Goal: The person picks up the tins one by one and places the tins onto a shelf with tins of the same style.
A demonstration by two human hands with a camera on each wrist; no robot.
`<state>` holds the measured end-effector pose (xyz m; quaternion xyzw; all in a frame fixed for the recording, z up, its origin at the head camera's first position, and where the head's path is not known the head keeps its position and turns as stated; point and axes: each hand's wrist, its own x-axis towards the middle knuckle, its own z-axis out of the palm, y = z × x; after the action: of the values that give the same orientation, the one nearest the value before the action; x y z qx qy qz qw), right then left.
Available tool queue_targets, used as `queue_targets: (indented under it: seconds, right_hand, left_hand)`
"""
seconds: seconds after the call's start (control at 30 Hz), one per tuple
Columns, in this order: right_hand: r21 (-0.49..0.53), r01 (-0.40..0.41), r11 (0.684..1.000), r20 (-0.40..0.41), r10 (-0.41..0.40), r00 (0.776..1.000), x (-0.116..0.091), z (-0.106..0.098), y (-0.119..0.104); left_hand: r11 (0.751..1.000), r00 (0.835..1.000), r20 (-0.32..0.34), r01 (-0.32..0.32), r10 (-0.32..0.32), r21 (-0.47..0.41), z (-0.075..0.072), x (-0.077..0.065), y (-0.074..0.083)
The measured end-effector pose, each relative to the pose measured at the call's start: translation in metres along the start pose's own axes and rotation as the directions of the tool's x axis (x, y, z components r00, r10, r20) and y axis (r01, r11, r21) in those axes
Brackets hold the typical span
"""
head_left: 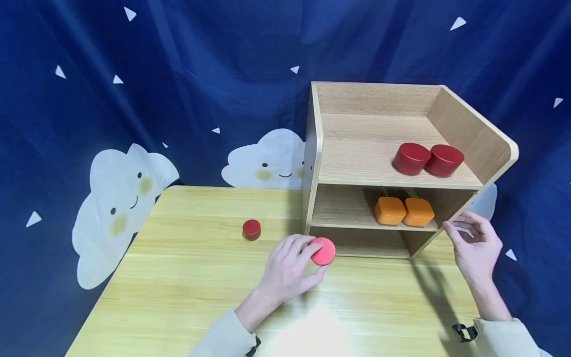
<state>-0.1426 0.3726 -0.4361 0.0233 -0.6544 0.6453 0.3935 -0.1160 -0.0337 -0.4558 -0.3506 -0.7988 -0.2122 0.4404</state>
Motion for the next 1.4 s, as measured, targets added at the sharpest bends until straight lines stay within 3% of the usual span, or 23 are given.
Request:
queue_targets:
  seconds: [0.17, 0.4, 0.73, 0.9, 1.13, 1.4]
  right_hand:
    - [0.026, 0.009, 1.000, 0.007, -0.009, 1.000, 0.001, 0.000, 0.001]
    - [0.055, 0.014, 0.998, 0.011, -0.014, 1.000, 0.001, 0.000, 0.002]
    - [0.062, 0.018, 0.998, 0.010, -0.019, 1.000, 0.002, -0.001, 0.001]
    - [0.016, 0.018, 1.000, 0.009, -0.019, 1.000, 0.002, -0.001, 0.001]
    - [0.037, 0.006, 0.999, 0.009, -0.007, 1.000, 0.002, 0.000, 0.001]
    - [0.047, 0.015, 0.999, 0.006, -0.016, 1.000, -0.001, -0.001, 0.002]
  left_hand:
    - [0.999, 0.997, -0.065, -0.031, 0.034, 0.040, -0.001, 0.020, 0.012]
    - [0.978, 0.988, -0.106, -0.090, 0.112, 0.187, 0.001, 0.042, 0.022]
    - [0.959, 0.973, -0.155, -0.125, 0.169, 0.255, 0.002, 0.075, 0.036]
    - [0.950, 0.964, -0.189, -0.128, 0.186, 0.285, 0.000, 0.096, 0.042]
    - [0.934, 0.964, -0.172, -0.139, 0.205, 0.330, -0.001, 0.124, 0.046]
    - [0.907, 0.964, -0.171, -0.121, 0.204, 0.403, 0.002, 0.147, 0.038]
